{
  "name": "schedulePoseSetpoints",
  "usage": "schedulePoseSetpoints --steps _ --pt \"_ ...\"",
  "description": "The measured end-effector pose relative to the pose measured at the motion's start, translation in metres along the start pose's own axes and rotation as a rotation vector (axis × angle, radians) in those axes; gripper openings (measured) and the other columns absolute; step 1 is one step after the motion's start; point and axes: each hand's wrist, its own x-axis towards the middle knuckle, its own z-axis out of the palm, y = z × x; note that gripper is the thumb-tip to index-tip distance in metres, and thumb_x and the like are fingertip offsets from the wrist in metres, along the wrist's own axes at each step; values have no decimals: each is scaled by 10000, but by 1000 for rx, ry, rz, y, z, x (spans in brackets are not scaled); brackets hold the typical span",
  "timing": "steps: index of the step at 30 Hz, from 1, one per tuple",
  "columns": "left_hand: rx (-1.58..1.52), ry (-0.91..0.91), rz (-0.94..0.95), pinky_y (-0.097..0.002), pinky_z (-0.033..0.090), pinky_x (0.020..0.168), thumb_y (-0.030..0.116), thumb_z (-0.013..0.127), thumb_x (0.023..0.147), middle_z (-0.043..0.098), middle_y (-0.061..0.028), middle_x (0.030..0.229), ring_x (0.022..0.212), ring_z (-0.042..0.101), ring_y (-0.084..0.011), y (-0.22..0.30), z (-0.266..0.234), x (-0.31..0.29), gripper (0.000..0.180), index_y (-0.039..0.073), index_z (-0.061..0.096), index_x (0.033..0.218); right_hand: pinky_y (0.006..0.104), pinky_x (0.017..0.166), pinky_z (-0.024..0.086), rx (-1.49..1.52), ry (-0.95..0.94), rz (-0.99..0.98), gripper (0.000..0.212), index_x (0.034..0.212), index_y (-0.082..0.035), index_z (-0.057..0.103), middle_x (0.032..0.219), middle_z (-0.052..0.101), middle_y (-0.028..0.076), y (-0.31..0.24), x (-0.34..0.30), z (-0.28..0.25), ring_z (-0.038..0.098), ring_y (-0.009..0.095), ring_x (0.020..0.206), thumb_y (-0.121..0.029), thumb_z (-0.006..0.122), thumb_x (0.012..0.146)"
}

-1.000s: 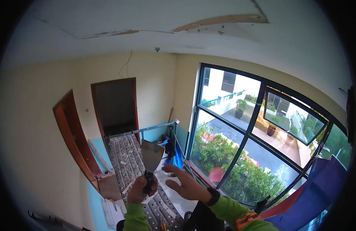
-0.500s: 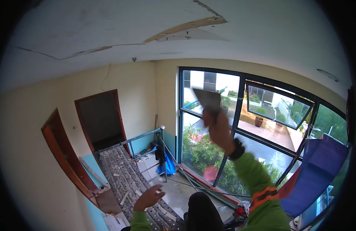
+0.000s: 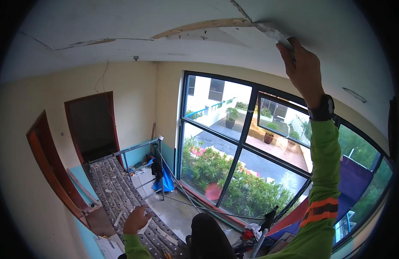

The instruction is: The person scrapes material from the ceiling using a putty knife and pulls off loose pieces by hand.

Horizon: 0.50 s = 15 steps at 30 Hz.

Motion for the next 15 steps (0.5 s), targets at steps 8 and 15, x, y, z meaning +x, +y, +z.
schedulePoseSetpoints --steps 8,15 --pt "-13 12 -25 -413 434 985 365 633 860 550 -219 1278 1156 548 -354 -2 -7 -4 561 34 526 1300 405 496 472 -57 43 -36 220 979 -60 587 613 610 121 -7 8 -3 617 312 545 -277 580 945" --pt "-53 57 -50 -437 441 966 338 654 846 570 -228 1219 1130 550 -384 -23 -17 -14 519 44 552 1261 406 489 464 -68 -77 125 206 937 -61 566 628 607 133 -21 2 -11 611 318 543 -261 532 970"
